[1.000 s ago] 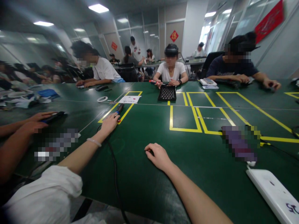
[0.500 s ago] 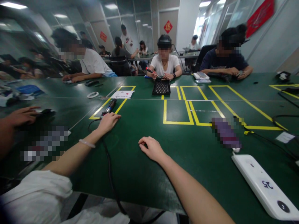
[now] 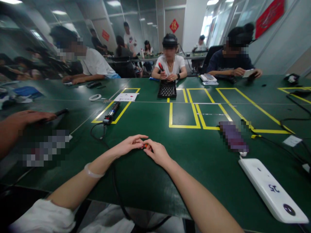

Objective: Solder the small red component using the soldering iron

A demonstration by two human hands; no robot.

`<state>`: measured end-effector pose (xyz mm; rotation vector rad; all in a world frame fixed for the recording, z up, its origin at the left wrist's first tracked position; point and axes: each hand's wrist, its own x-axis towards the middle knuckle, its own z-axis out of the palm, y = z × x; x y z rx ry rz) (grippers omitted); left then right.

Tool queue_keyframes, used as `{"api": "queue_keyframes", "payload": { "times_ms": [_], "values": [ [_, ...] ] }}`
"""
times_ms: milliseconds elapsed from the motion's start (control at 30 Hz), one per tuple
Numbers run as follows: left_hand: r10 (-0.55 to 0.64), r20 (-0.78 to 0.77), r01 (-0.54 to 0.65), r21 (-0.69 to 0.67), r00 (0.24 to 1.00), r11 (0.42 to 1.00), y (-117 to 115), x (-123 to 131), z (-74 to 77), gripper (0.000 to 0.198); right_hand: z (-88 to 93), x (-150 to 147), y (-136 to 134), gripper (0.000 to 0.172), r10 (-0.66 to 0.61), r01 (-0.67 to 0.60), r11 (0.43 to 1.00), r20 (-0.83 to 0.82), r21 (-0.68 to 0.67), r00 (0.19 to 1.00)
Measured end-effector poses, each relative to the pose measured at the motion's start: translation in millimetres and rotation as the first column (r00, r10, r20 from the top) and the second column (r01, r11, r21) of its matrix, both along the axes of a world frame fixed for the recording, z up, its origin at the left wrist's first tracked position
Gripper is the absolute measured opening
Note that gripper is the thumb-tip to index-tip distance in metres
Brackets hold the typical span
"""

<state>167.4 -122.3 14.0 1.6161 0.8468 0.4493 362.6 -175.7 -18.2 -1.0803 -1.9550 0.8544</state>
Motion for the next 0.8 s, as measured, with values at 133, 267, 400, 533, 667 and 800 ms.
{"api": "queue_keyframes", "payload": {
  "times_ms": [133, 267, 400, 533, 667, 800],
  "values": [
    [-0.010, 0.038, 0.012, -0.057, 0.999, 0.998, 0, -2, -4.1, 0.049, -4.1, -1, 2, 0.016, -0.039, 0.038, 0.998, -0.027, -0.040, 0.999],
    [-0.004, 0.034, 0.006, -0.058, 0.999, 0.998, -1, -2, -4.3, 0.049, -5.9, -3, 3, 0.007, -0.052, 0.048, 0.997, -0.072, -0.062, 0.996],
    [-0.006, 0.015, 0.007, -0.013, 1.000, 1.000, -3, -1, -3.8, 0.051, -6.9, -3, 4, 0.008, -0.053, 0.036, 0.993, -0.157, -0.113, 0.986],
    [-0.035, 0.022, 0.034, 0.038, 0.999, 0.999, -3, 1, -5.7, 0.052, -10.2, -3, 5, 0.010, -0.071, 0.045, 0.989, -0.186, -0.142, 0.980],
    [-0.007, 0.015, 0.007, 0.047, 1.000, 0.999, -1, 4, -10.6, 0.050, -11.6, -3, 6, 0.012, -0.084, 0.065, 0.992, -0.186, -0.106, 0.979],
    [0.026, -0.032, -0.024, 0.056, 0.999, 0.998, 0, 6, -13.6, 0.051, -11.7, -2, 6, 0.019, -0.064, 0.046, 0.993, -0.163, -0.113, 0.985]
  ]
}}
